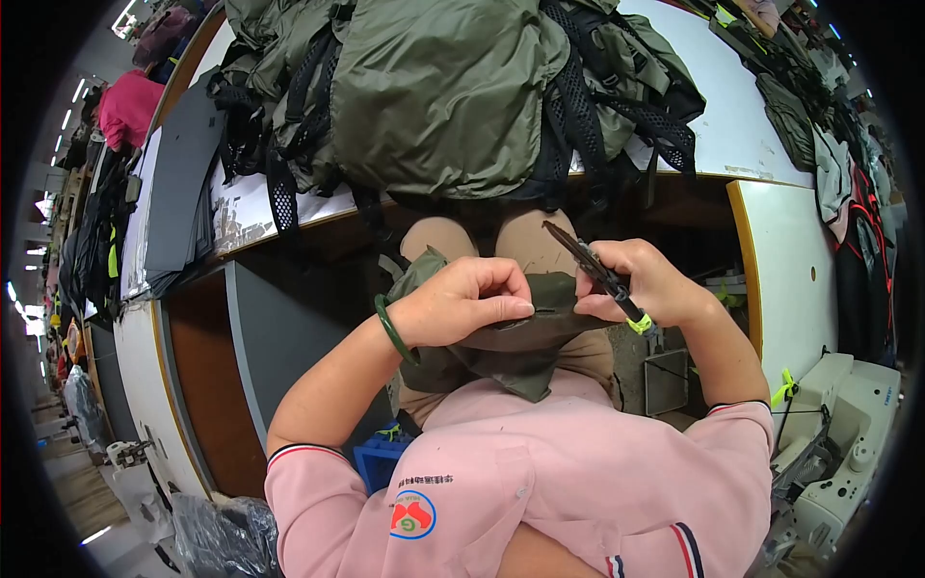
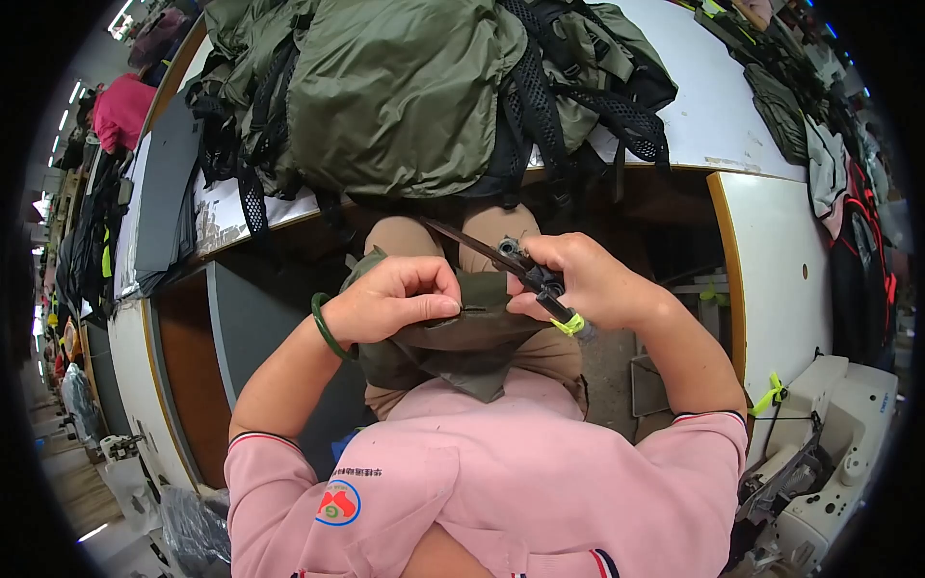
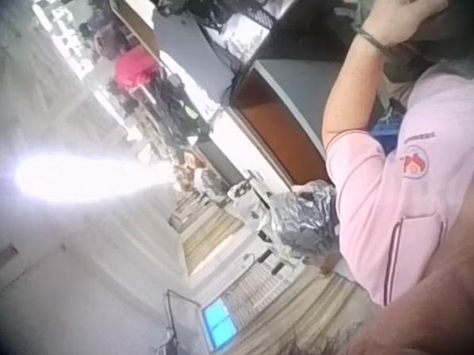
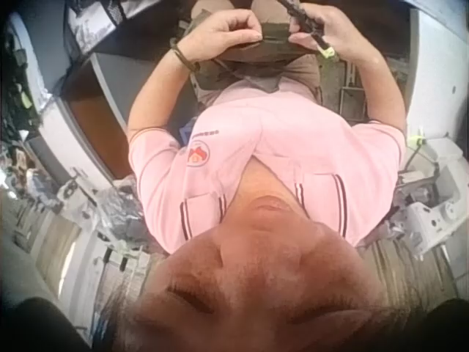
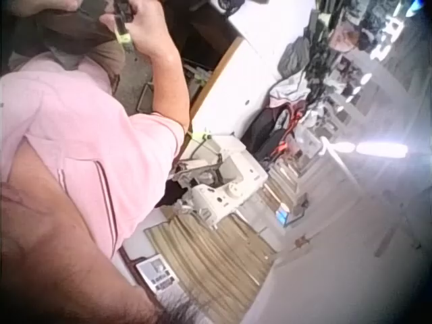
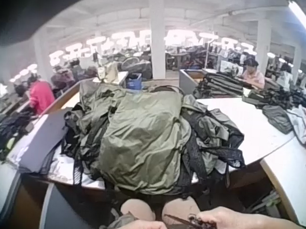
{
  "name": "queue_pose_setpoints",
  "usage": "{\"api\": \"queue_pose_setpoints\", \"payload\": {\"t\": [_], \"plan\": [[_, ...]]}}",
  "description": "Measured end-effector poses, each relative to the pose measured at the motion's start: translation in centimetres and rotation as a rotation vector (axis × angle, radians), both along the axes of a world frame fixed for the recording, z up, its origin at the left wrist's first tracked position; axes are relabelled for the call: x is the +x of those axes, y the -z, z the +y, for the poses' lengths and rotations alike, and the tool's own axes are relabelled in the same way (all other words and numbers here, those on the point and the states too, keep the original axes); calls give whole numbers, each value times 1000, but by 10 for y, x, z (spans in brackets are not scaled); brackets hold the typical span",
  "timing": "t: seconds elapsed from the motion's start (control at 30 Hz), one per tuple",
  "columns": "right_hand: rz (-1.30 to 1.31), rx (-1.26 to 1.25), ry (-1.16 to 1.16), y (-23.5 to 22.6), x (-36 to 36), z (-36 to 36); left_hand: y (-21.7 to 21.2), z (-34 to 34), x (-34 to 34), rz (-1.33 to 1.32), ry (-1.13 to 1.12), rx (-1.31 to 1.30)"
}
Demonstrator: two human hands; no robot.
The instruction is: The person is using small scissors to trim loose threads from green fabric vests or bags.
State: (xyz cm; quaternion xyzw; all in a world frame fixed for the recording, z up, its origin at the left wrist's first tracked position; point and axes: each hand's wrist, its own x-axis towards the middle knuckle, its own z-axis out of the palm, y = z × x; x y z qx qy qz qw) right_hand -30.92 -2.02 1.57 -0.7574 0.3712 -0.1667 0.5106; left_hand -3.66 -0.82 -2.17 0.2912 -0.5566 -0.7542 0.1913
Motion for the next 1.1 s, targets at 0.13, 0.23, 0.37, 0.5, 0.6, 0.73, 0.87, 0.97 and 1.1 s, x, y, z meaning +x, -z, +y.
{"api": "queue_pose_setpoints", "payload": {"t": [0.13,0.23,0.37,0.5,0.6,0.73,0.87,0.97,1.1], "plan": [[46,43,-28,1,1,-2,6,-2,-1,11,-57,41],[54,62,-24,1,1,-1,8,-2,-3,24,-77,60],[45,76,-10,1,2,0,8,-2,-3,28,-105,94],[39,50,-10,2,0,0,0,1,-1,-110,15,-207],[39,89,-11,3,0,2,-7,8,-4,-328,-128,-711],[-34,56,-13,4,6,15,3,18,-4,-233,-355,-1403],[-19,-150,-49,8,9,23,8,24,-2,-177,-431,-1552],[-60,-265,-87,10,12,24,13,26,-1,-160,-460,-1546],[-34,-222,-77,9,13,24,15,26,1,-160,-446,-1534]]}}
